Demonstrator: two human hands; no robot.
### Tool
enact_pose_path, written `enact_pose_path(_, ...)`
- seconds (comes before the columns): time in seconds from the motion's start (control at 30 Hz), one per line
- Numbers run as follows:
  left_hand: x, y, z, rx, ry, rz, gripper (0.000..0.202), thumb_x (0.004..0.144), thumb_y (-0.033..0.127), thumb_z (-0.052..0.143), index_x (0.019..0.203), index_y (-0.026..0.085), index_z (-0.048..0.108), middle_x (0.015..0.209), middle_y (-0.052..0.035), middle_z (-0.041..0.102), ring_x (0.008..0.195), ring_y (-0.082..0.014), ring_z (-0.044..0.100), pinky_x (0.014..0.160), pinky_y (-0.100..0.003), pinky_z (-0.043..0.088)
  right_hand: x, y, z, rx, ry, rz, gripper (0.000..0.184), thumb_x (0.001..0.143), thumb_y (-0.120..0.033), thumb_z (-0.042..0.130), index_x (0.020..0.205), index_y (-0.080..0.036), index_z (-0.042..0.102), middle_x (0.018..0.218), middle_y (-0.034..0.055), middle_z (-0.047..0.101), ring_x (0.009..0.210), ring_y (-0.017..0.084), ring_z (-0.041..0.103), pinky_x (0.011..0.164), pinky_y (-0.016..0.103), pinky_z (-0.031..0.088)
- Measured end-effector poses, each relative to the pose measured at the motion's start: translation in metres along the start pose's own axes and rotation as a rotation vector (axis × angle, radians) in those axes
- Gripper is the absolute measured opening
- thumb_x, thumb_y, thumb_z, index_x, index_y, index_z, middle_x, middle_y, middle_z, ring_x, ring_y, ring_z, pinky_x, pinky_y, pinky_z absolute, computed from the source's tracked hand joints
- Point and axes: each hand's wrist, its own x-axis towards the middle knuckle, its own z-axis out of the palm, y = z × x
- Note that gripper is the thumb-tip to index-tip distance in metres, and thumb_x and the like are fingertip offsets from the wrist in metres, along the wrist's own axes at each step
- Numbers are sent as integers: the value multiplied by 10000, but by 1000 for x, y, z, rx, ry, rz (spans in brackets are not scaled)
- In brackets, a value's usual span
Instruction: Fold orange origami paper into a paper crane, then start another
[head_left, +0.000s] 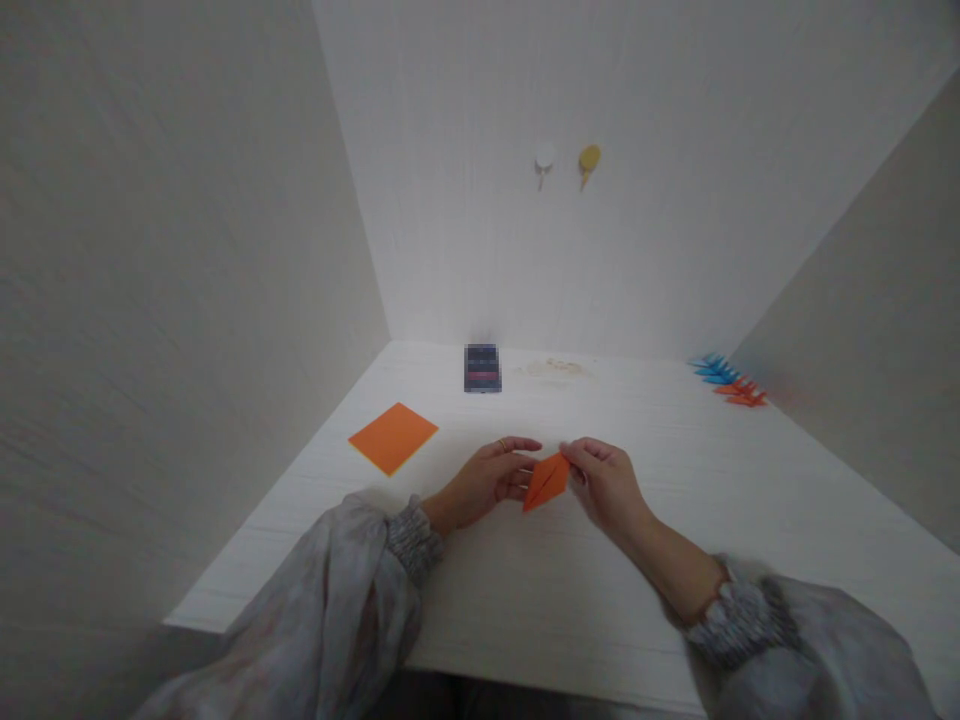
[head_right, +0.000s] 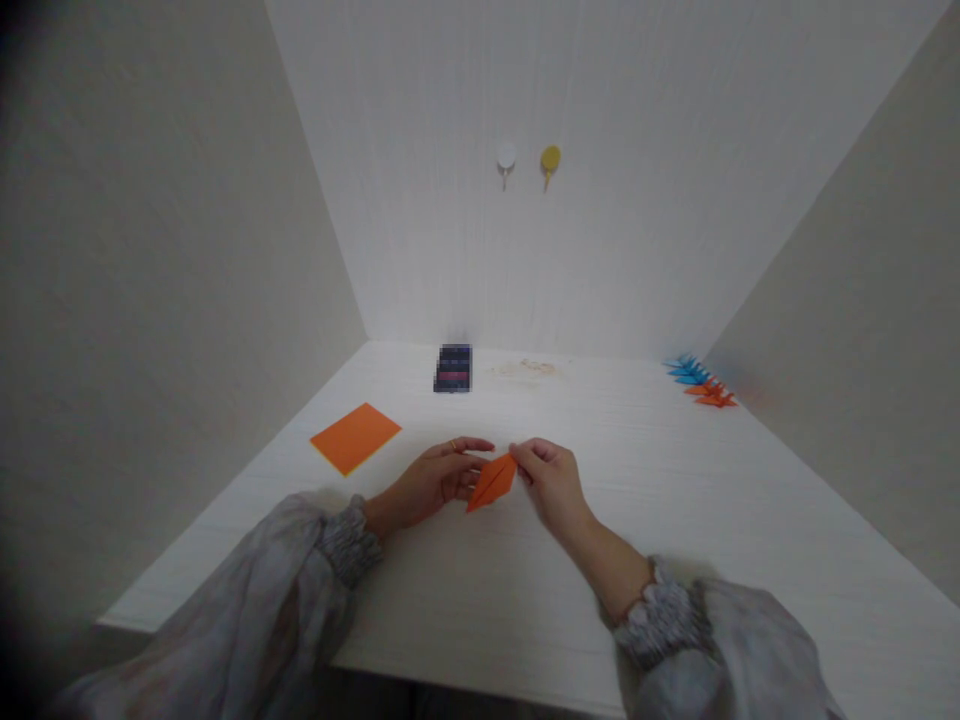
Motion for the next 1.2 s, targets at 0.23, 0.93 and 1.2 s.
enact_pose_path(0.23,4,-9,-3,269,83,62,512,579,285,721,999,146,464,683,-31,641,572,-132,587,540,-242,428,-3,5,5,-110,-104,27,256,657,-379,629,531,-171,548,444,-40,461,419,81,362,417,224,259)
enact_pose_path(0.93,-3,-1,4,263,-25,123,535,594,269,710,1029,160,419,492,66,546,420,-62,454,448,-168,310,8,-12,-6,102,50,76,141,586,-287,690,551,-156,650,474,5,547,421,95,415,424,247,309)
enact_pose_path(1.2,-1,0,1,244,63,130,445,600,279,705,926,161,425,546,34,588,462,-82,509,469,-183,356,7,-13,-10,8,-103,48,302,701,-421,587,596,-142,638,487,-2,522,453,94,430,460,232,318)
